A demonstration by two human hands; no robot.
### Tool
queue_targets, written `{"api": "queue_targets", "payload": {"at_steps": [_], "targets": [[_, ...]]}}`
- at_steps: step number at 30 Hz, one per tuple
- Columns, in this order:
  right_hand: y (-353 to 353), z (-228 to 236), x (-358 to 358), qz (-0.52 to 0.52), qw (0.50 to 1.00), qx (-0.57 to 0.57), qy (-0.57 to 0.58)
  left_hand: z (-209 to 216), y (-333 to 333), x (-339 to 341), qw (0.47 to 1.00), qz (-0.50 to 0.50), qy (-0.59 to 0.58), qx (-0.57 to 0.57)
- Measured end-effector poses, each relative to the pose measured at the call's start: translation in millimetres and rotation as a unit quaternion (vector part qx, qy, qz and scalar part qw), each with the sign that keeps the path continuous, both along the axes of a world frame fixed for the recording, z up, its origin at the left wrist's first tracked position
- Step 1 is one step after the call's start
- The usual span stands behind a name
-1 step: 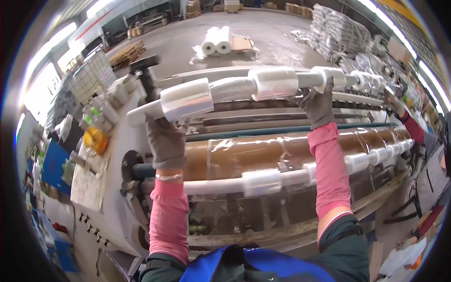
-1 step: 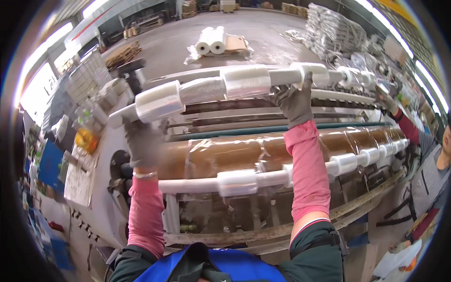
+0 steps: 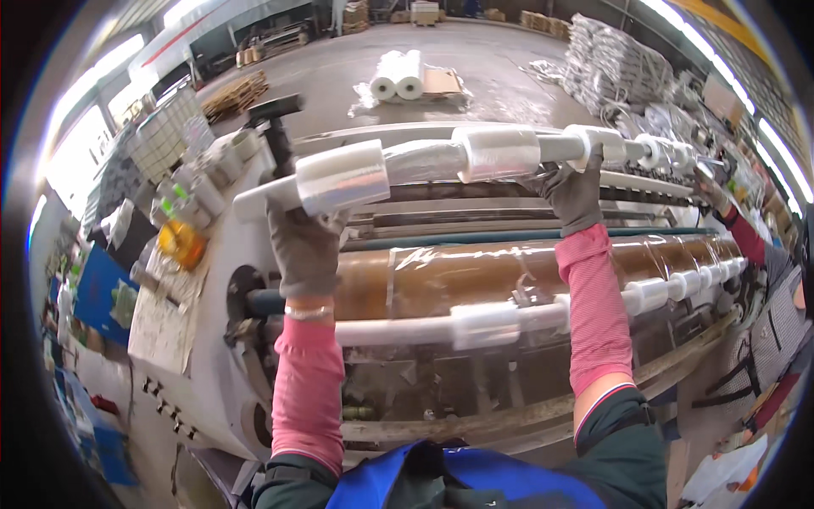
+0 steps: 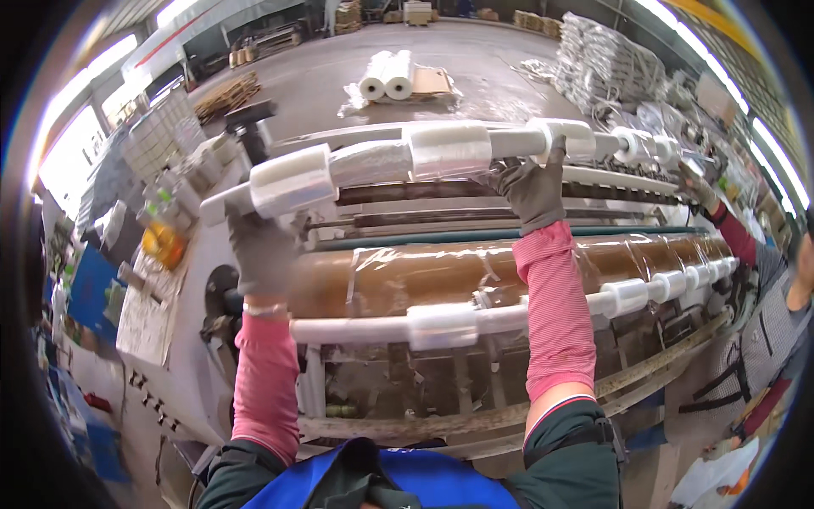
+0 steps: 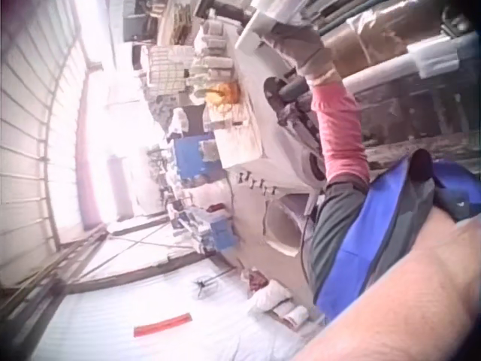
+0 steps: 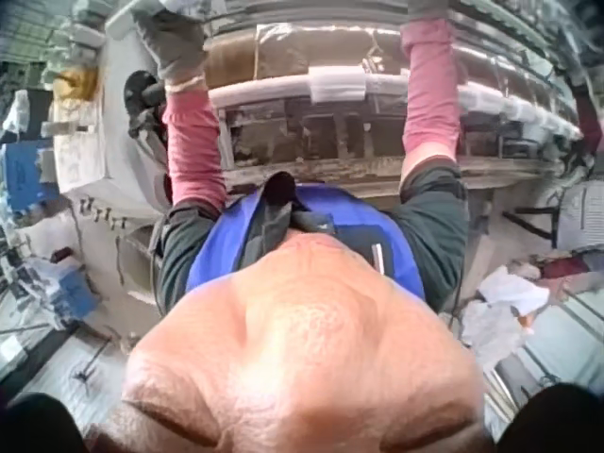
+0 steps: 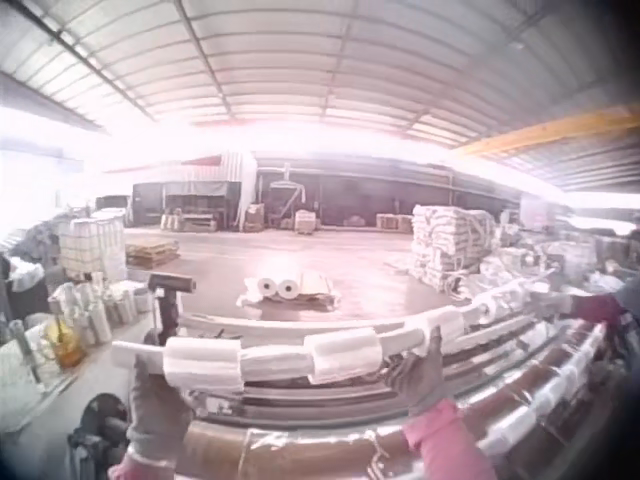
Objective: Operating a large slitting and rewinding machine to process rolls of plastic film, including applying adhesive and handling cardboard cores.
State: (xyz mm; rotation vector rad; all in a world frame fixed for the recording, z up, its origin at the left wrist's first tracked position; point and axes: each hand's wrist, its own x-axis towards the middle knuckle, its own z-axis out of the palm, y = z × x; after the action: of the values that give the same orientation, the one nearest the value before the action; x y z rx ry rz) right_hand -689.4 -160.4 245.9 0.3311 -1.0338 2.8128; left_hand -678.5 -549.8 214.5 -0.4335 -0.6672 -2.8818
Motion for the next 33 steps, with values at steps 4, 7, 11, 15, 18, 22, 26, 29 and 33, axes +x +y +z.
{"api": "queue_targets", "payload": {"at_steps": [4, 7, 11, 15, 18, 22, 26, 29, 33], "targets": [[-103.5, -0.7, 16.5, -0.006, 0.999, 0.047, -0.016, 34.3, -41.6, 22.2, 0.994, -0.054, -0.077, -0.050], [-188.4, 9.7, 6.7, -0.086, 0.991, 0.095, -0.034, 28.7, -82.4, 23.1, 0.997, -0.060, -0.011, -0.036], [-265.5, 14.1, -1.4, -0.073, 0.993, -0.004, -0.091, 32.8, -160.2, 29.1, 0.998, -0.013, -0.031, -0.043], [-371.4, 8.9, -5.5, -0.072, 0.994, -0.056, -0.061, 47.2, -254.9, 52.1, 0.991, 0.107, -0.065, -0.050], [-471.2, 4.7, 15.5, -0.015, 0.998, -0.054, -0.009, 49.1, -342.7, 101.2, 0.978, 0.190, -0.049, -0.067], [-600.0, -1.2, 86.2, 0.098, 0.994, -0.050, 0.008, 45.4, -436.2, 238.5, 0.903, 0.429, -0.037, -0.013], [-688.2, -22.8, 199.5, 0.270, 0.962, 0.031, -0.004, 10.7, -464.1, 412.5, 0.770, 0.631, -0.074, -0.058], [-734.7, -70.8, 266.6, 0.361, 0.927, 0.089, -0.048, -14.2, -448.6, 505.4, 0.743, 0.637, -0.193, -0.078], [-750.8, -131.1, 320.2, 0.445, 0.845, 0.285, 0.084, -83.7, -441.8, 555.2, 0.607, 0.669, -0.363, -0.231]]}}
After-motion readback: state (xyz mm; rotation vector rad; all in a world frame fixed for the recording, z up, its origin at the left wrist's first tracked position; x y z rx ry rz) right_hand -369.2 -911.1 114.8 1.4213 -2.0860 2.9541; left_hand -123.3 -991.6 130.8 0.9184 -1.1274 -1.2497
